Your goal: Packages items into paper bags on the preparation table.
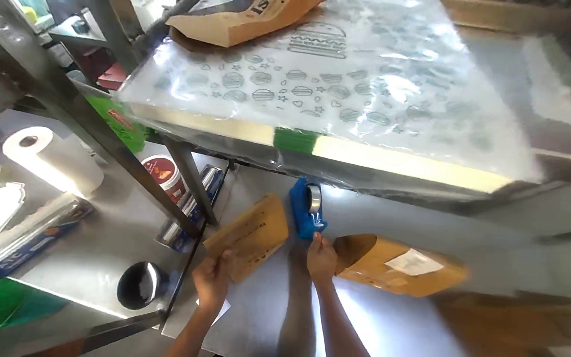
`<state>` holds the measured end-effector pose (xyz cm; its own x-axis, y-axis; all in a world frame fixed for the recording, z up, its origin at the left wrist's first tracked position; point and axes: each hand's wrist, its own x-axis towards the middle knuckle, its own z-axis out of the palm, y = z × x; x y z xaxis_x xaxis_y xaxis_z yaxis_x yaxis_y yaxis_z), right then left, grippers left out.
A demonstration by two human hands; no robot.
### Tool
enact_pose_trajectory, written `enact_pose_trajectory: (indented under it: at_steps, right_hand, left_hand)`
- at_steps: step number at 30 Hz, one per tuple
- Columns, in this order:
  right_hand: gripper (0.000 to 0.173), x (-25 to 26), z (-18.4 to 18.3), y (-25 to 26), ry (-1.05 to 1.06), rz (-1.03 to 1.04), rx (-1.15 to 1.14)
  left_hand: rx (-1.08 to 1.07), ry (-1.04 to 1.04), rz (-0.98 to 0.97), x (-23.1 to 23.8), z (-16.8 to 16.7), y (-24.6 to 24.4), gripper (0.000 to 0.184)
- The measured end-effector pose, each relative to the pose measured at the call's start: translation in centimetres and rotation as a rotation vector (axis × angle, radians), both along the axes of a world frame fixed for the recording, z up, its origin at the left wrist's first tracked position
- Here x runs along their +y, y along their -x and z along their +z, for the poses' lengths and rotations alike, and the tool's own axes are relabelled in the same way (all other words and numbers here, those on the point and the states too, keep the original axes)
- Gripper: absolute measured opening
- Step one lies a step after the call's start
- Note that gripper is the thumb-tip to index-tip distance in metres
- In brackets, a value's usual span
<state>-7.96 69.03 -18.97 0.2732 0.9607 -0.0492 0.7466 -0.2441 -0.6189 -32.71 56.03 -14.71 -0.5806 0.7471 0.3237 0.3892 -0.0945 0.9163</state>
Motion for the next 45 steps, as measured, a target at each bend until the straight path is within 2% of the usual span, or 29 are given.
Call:
enact_pose_trajectory:
  at_steps: [2,4,6,7,8,10,13,15,16,17,18,20,21,24,25,27,29,31,34,37,41,45]
  right_hand:
    - [0.050,0.1,-0.9,-0.3,0.102,-0.027,0.060]
    - [0.048,-1.2,0.2,0.2,0.010,0.024,0.411]
    - [0.042,-4.3,1.9,2.7,-0.130,0.205,0.786]
    - [0.038,-5.4,2.4,4.2,-0.190,0.333,0.858]
    - [0.037,-5.7,2.3,5.7,-0.237,0.430,0.817]
    - [0.047,-4.7,0.9,7.9,-0.211,0.433,0.494]
    - [0.077,-3.0,0.3,8.4,0.206,0.335,0.002]
    - [0.074,-3.5,0.4,7.7,0.307,0.352,-0.186]
    - [0.062,-4.4,0.3,6.6,0.240,0.348,-0.209]
    - [0.047,-5.0,0.1,5.3,0.074,0.313,-0.163]
    - [0.043,-5.0,0.6,3.8,-0.107,0.267,-0.070]
    - [0.058,-3.1,2.7,1.7,-0.307,0.184,0.096]
    - [0.065,-1.5,3.8,1.2,-0.294,0.118,0.149]
    - [0.067,5.5,5.2,0.4,-0.003,-0.032,0.298]
    - [0.066,7.4,5.1,0.3,0.104,-0.025,0.332]
    - [0.062,8.8,5.3,0.2,0.200,0.050,0.371]
    - [0.050,5.5,6.1,-0.4,0.020,0.092,0.328]
    - [0.048,-0.7,6.9,-1.5,-0.127,0.129,0.267]
    - [0.043,-6.5,4.8,-3.0,-0.053,0.026,0.329]
    - [0.042,-6.3,1.9,-5.0,0.097,-0.042,0.486]
    - [0.038,-5.7,0.3,-4.8,0.198,-0.022,0.663]
    - [0.041,-8.0,-0.4,-4.7,0.285,-0.015,0.627]
  left_hand:
    - [-0.011,0.009,0.001,-0.3,0.0,0.1,0.011]
    - [-0.034,-0.006,-0.003,0.0,0.0,0.2,0.009]
    - [-0.034,-0.014,-0.011,-0.2,-0.2,0.3,0.009]
    - [-0.021,-0.014,-0.011,-0.4,-0.3,0.2,0.010]
    - [-0.009,-0.013,-0.016,-0.4,-0.4,0.2,0.010]
    - [-0.003,-0.004,-0.029,-0.6,-0.7,0.1,0.012]
    - [-0.010,-0.002,-0.038,-0.9,-1.1,0.0,0.011]
    - [-0.014,-0.023,0.011,-1.1,-1.1,0.2,0.009]
    - [-0.017,-0.030,0.048,-1.3,-1.0,0.1,0.009]
    - [-0.028,-0.032,0.086,-1.3,-0.9,-0.3,0.010]
    - [-0.050,-0.036,0.120,-0.9,-0.6,-1.1,0.010]
    - [-0.165,-0.040,0.160,-0.1,-0.7,-4.1,0.009]
    - [-0.252,-0.032,0.147,0.0,-0.9,-5.9,0.012]
    - [-0.484,0.101,0.015,-0.8,-1.2,-10.9,0.057]
    - [-0.520,0.184,-0.025,-1.4,-1.7,-12.3,0.062]
    - [-0.540,0.379,-0.161,-1.6,-1.9,-14.1,0.054]
    - [-0.539,0.552,-0.322,0.5,-1.4,-14.6,0.052]
    - [-0.509,0.618,-0.387,4.7,-0.2,-14.8,0.056]
    - [-0.451,0.714,-0.476,10.2,1.5,-15.6,0.066]
    - [-0.286,0.728,-0.461,13.8,0.7,-17.4,0.051]
    - [-0.035,0.646,-0.418,13.8,-0.4,-18.0,0.035]
    - [0.041,0.773,-0.506,11.0,-0.2,-16.8,0.034]
